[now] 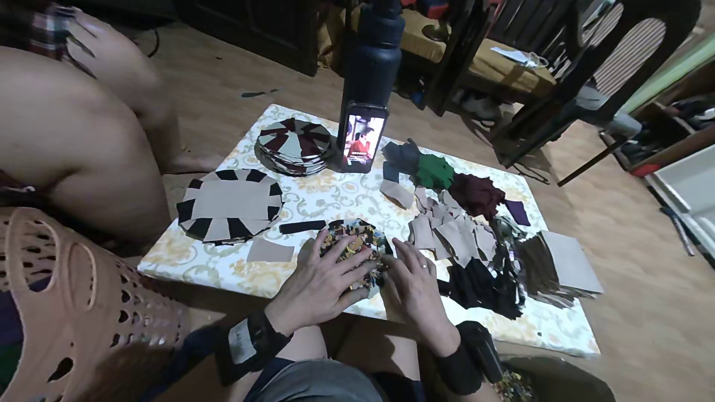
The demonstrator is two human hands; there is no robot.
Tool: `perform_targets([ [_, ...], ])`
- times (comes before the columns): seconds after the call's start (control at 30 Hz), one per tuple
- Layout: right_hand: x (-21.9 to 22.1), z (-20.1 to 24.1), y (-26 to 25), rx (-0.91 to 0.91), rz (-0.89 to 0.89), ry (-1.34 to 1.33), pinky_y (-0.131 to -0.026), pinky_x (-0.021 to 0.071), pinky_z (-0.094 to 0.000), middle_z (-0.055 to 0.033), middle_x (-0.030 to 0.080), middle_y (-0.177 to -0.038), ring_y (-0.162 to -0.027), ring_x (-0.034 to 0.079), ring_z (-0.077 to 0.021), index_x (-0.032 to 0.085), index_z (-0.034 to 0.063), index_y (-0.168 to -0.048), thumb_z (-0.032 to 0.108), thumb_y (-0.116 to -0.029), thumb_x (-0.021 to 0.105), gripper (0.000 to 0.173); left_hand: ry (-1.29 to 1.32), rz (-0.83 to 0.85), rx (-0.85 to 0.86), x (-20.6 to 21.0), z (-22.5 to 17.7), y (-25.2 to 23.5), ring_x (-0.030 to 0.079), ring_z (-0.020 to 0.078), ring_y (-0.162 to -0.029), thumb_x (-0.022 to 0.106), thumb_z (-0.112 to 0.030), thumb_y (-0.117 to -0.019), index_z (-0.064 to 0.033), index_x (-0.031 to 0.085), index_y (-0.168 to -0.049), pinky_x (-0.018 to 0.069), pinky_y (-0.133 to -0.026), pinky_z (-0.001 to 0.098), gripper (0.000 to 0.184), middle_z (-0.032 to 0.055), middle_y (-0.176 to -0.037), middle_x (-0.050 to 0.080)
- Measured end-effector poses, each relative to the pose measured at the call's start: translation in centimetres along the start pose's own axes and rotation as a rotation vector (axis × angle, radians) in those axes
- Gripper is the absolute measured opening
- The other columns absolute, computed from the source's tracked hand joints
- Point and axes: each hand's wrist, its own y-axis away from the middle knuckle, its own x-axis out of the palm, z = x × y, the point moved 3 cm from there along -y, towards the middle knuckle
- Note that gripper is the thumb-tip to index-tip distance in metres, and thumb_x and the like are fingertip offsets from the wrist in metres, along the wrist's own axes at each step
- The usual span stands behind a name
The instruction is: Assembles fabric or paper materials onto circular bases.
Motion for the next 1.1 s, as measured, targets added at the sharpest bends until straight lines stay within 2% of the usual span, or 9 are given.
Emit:
perform_targets([
  [0.07,-0.4,0.1,-0.1,0.006,-0.05,0.016,-0.106,0.0415,-0.0631,-0.0143,0.058,-0.145,-0.137,0.052,-0.0386,0.072,0.0127,-0.117,0.031,-0.1031,0.054,0.029,-0.001,0.003,-0.006,0.0,0.0,0.0,0.039,0.0313,-0.149,0.035,-0.057,-0.1055,-0.026,0.062,-0.141,0.018,-0.114,0.0758,0.054,-0.0031,-0.156,0.05],
  [0.2,-0.1,0.6,0.0,-0.042,-0.047,0.044,-0.109,0.0362,-0.0679,-0.0134,0.055,-0.15,-0.141,0.047,-0.0399,0.068,0.0175,-0.131,0.047,-0.1054,0.046,0.045,-0.024,-0.021,-0.013,-0.1,0.1,0.0,0.037,0.0334,-0.149,0.035,-0.057,-0.1056,-0.0234,0.062,-0.141,0.0183,-0.114,0.0755,0.055,0.002,-0.158,0.047],
  [0.33,0.4,0.4,0.3,-0.006,0.003,0.095,-0.111,0.0319,-0.0715,-0.0112,0.054,-0.151,-0.143,0.045,-0.0406,0.067,0.0228,-0.135,0.051,-0.1053,0.043,0.047,-0.049,0.014,-0.046,0.1,0.1,-0.2,0.036,0.0355,-0.149,0.035,-0.059,-0.1051,-0.0257,0.061,-0.142,0.0195,-0.113,0.0763,0.056,0.0025,-0.159,0.046],
  [0.53,-0.4,0.9,-0.3,0.005,0.024,-0.02,-0.114,0.0253,-0.0732,-0.0139,0.049,-0.155,-0.146,0.04,-0.0406,0.064,0.0133,-0.136,0.055,-0.1056,0.038,0.057,0.036,-0.018,-0.102,-0.5,0.2,-0.1,0.039,0.0314,-0.148,0.034,-0.058,-0.1055,-0.0138,0.046,-0.153,0.0161,-0.117,0.0724,0.066,0.0051,-0.153,0.053],
  [0.63,-0.4,1.2,-1.5,-0.006,-0.001,-0.118,-0.118,0.0224,-0.071,-0.0195,0.046,-0.156,-0.149,0.036,-0.0407,0.053,0.0048,-0.147,0.053,-0.1068,0.038,0.064,0.211,-0.186,-0.197,-0.9,0.8,0.4,0.038,0.0254,-0.15,0.033,-0.059,-0.1057,-0.0122,0.037,-0.158,0.0149,-0.122,0.0667,0.07,0.0081,-0.158,0.046],
  [0.73,0.8,1.6,-3.5,-0.008,0.044,-0.168,-0.121,0.0203,-0.0679,-0.0217,0.038,-0.161,-0.152,0.03,-0.0414,0.041,-0.0004,-0.154,0.055,-0.1062,0.036,0.074,0.346,-0.46,-0.255,-1.4,1.7,1.4,0.04,0.0232,-0.148,0.028,-0.059,-0.1066,-0.0147,0.028,-0.161,0.0309,-0.121,0.0544,0.07,0.0077,-0.159,0.045],
  [0.83,2.8,2.1,-4.8,-0.012,0.165,-0.145,-0.122,0.0191,-0.0638,-0.0214,0.029,-0.165,-0.154,0.023,-0.0414,0.03,0.0001,-0.159,0.061,-0.1045,0.033,0.082,0.603,-0.668,-0.222,-1.9,2.4,2.2,0.039,0.0229,-0.149,0.028,-0.057,-0.1078,-0.021,-0.004,-0.164,0.0332,-0.123,0.048,0.074,0.0038,-0.163,0.039],
  [0.93,4.1,2.2,-5.1,-0.038,0.256,-0.049,-0.123,0.0195,-0.0624,-0.0168,0.031,-0.166,-0.154,0.025,-0.0385,0.033,0.0061,-0.16,0.071,-0.1011,0.027,0.088,0.759,-0.808,-0.258,-1.9,3.1,2.4,0.049,0.0264,-0.142,0.029,-0.065,-0.1039,-0.0224,-0.006,-0.162,0.0389,-0.119,0.0496,0.081,0.0047,-0.159,0.045],
  [1.1,2.6,2.8,-5.6,-0.061,0.205,-0.029,-0.122,0.018,-0.065,-0.0186,0.028,-0.166,-0.155,0.023,-0.0408,0.033,0.0062,-0.16,0.071,-0.101,0.026,0.088,0.84,-0.889,-0.318,-2.0,3.1,2.4,0.056,0.0265,-0.135,0.032,-0.072,-0.0994,-0.0101,-0.006,-0.161,0.0461,-0.112,0.0469,0.095,0.0097,-0.152,0.051],
])
